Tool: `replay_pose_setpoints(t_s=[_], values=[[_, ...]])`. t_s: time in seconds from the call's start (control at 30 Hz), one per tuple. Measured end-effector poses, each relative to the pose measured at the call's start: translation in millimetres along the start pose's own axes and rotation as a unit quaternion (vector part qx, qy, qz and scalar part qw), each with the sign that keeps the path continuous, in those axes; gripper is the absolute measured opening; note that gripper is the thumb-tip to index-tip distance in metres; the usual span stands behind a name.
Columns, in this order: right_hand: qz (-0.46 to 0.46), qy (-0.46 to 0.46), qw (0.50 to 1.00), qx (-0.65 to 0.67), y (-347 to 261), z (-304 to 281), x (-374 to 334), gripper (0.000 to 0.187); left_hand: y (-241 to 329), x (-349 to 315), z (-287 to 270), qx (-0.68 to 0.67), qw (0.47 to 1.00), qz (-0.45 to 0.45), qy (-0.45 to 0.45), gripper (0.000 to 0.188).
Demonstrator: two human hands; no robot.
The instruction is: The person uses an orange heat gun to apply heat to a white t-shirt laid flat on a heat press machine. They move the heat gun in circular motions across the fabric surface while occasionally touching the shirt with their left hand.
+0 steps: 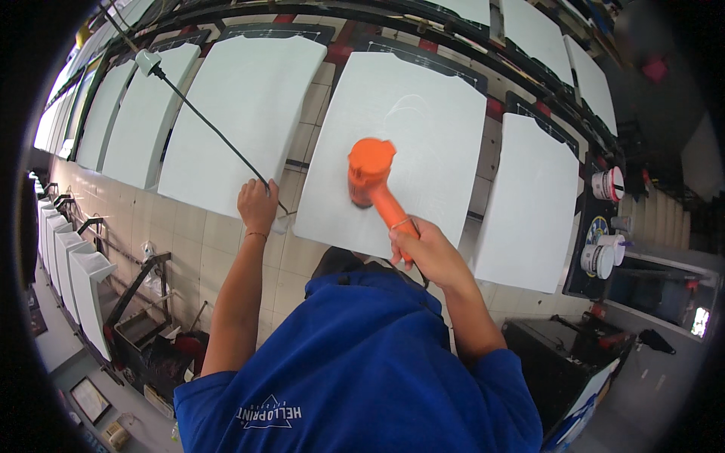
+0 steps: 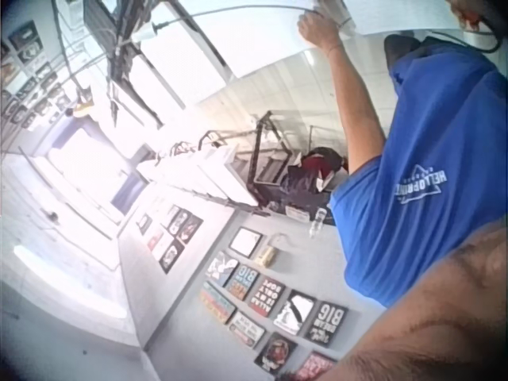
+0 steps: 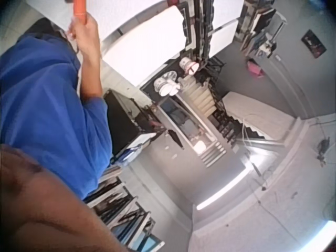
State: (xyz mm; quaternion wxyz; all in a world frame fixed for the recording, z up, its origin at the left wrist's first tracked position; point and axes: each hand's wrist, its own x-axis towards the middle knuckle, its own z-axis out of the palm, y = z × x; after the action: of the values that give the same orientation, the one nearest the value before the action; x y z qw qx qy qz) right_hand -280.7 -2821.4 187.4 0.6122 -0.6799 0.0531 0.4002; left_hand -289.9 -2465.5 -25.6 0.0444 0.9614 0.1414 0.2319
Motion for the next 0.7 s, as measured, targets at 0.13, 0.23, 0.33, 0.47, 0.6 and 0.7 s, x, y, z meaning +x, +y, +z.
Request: replay_pose_setpoints(t_s=[0.13,0.23,0.33,0.47,0.6,0.7], values=[[0.005,-0.003,1.0,-0.005,-2,-3,-11,0.028,2,0,-1,-0.009,1.0,-0.007,-0.014,0.031],[-0.029,0.044,0.998,-0.015,2,-5,-3,0.027,2,0,0,-0.002,1.0,-0.007,-0.012,0.031],[-0.051,0.082,0.995,-0.011,1,-6,5,0.027,3,1,0,-0.004,1.0,-0.002,-0.001,0.031],[-0.021,0.043,0.999,-0.013,3,-12,-10,0.026,2,-1,-2,-0.006,1.0,-0.007,-0.006,0.032],[0.008,0.02,1.0,-0.009,5,-22,-29,0.026,3,0,-2,0.001,1.0,-0.005,-0.013,0.032],[-0.015,0.072,0.997,-0.012,6,-21,-25,0.026,3,1,-1,0.006,1.0,0.0,-0.008,0.031]])
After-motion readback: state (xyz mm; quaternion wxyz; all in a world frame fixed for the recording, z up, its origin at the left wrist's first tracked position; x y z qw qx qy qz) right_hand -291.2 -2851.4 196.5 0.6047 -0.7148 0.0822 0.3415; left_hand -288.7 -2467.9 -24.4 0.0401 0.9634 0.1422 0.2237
